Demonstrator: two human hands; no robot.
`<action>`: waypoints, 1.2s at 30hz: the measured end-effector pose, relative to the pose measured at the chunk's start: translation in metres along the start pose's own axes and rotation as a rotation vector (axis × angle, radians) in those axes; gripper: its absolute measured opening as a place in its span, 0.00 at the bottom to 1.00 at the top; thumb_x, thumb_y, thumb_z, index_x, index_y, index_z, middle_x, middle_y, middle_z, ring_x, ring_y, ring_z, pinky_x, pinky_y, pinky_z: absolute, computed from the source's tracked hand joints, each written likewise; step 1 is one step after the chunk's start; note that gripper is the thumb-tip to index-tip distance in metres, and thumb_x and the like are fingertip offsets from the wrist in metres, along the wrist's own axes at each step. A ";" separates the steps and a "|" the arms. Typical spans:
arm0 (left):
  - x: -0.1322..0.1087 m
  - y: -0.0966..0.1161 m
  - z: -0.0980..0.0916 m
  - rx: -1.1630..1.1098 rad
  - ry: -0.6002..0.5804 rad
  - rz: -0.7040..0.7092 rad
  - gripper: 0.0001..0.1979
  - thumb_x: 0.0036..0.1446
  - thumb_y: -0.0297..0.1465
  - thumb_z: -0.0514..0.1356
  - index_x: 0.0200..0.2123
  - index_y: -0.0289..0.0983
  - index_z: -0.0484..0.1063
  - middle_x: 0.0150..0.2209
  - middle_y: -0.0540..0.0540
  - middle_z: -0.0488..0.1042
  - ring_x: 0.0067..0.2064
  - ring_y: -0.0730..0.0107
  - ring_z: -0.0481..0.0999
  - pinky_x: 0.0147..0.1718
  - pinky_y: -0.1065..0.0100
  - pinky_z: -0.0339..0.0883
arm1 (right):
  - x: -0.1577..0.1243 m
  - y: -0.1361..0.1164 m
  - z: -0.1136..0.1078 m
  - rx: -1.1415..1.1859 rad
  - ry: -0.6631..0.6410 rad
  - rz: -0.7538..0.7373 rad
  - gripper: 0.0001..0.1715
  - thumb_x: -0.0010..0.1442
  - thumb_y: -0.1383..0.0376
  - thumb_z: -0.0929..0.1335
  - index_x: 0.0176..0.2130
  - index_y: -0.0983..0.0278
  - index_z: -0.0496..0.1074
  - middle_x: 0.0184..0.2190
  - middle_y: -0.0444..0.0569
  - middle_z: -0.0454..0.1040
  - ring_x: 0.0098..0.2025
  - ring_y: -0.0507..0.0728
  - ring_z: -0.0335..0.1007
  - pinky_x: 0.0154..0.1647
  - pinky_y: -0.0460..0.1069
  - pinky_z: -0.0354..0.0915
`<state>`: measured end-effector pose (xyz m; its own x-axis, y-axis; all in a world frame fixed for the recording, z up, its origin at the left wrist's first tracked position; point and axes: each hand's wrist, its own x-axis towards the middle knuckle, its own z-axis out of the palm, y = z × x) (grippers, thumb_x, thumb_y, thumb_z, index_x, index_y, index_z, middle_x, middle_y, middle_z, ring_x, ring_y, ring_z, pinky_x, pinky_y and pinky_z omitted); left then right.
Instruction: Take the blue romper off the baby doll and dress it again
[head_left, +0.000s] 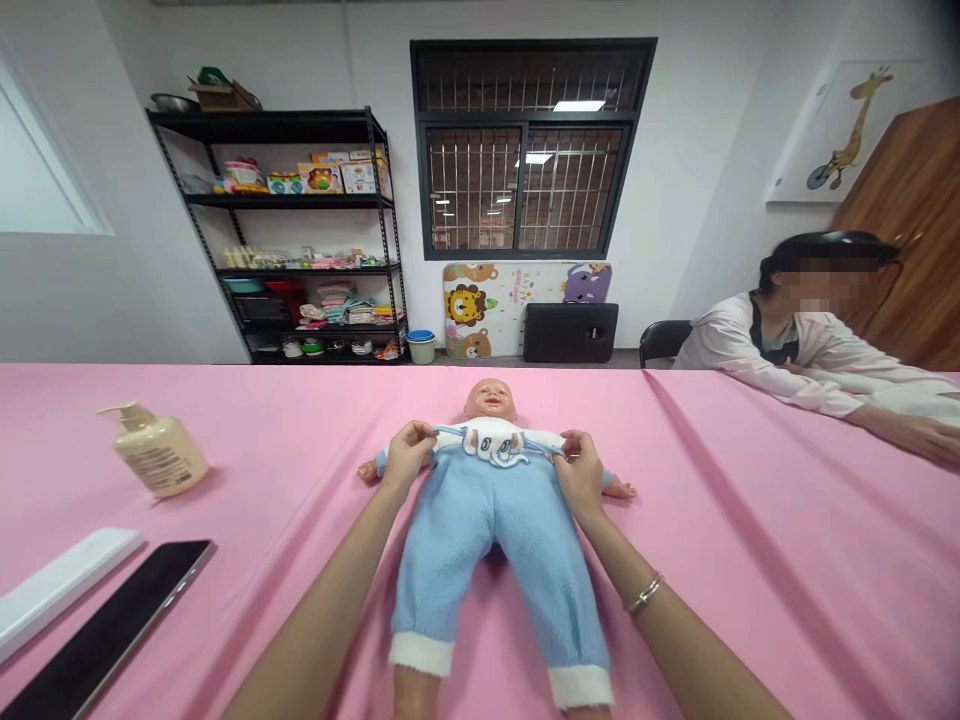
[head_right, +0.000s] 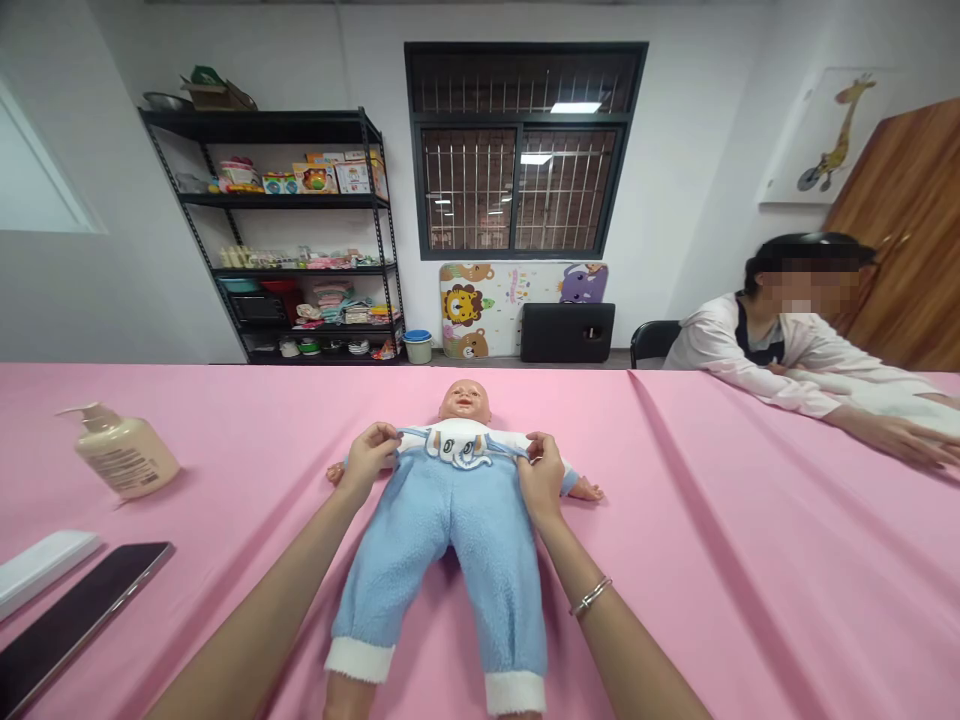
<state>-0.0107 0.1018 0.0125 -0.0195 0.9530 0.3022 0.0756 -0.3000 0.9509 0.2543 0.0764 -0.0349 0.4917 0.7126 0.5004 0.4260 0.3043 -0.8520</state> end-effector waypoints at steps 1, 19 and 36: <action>0.001 0.000 -0.001 0.052 0.048 0.035 0.04 0.41 0.30 0.55 0.24 0.37 0.63 0.27 0.50 0.66 0.30 0.71 0.67 0.33 0.69 0.61 | 0.000 -0.004 0.000 0.006 0.014 0.017 0.18 0.42 0.66 0.64 0.37 0.65 0.64 0.25 0.41 0.63 0.26 0.52 0.60 0.29 0.47 0.58; -0.027 -0.010 0.033 0.479 -0.026 0.113 0.14 0.55 0.30 0.51 0.46 0.35 0.59 0.23 0.51 0.67 0.26 0.65 0.68 0.29 0.69 0.59 | -0.034 -0.066 0.016 -0.139 -0.311 -0.390 0.19 0.56 0.62 0.63 0.48 0.64 0.63 0.48 0.56 0.67 0.53 0.60 0.61 0.52 0.58 0.58; -0.041 -0.046 0.048 0.227 0.310 0.047 0.05 0.52 0.28 0.51 0.35 0.37 0.60 0.37 0.46 0.64 0.43 0.64 0.65 0.48 0.60 0.58 | -0.042 -0.090 0.030 -0.689 -0.613 -0.614 0.10 0.58 0.68 0.62 0.35 0.63 0.72 0.34 0.53 0.72 0.38 0.60 0.65 0.40 0.53 0.60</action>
<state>0.0341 0.0786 -0.0463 -0.3090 0.8701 0.3841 0.3018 -0.2933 0.9071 0.1726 0.0386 0.0161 -0.3263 0.8113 0.4851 0.8936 0.4321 -0.1216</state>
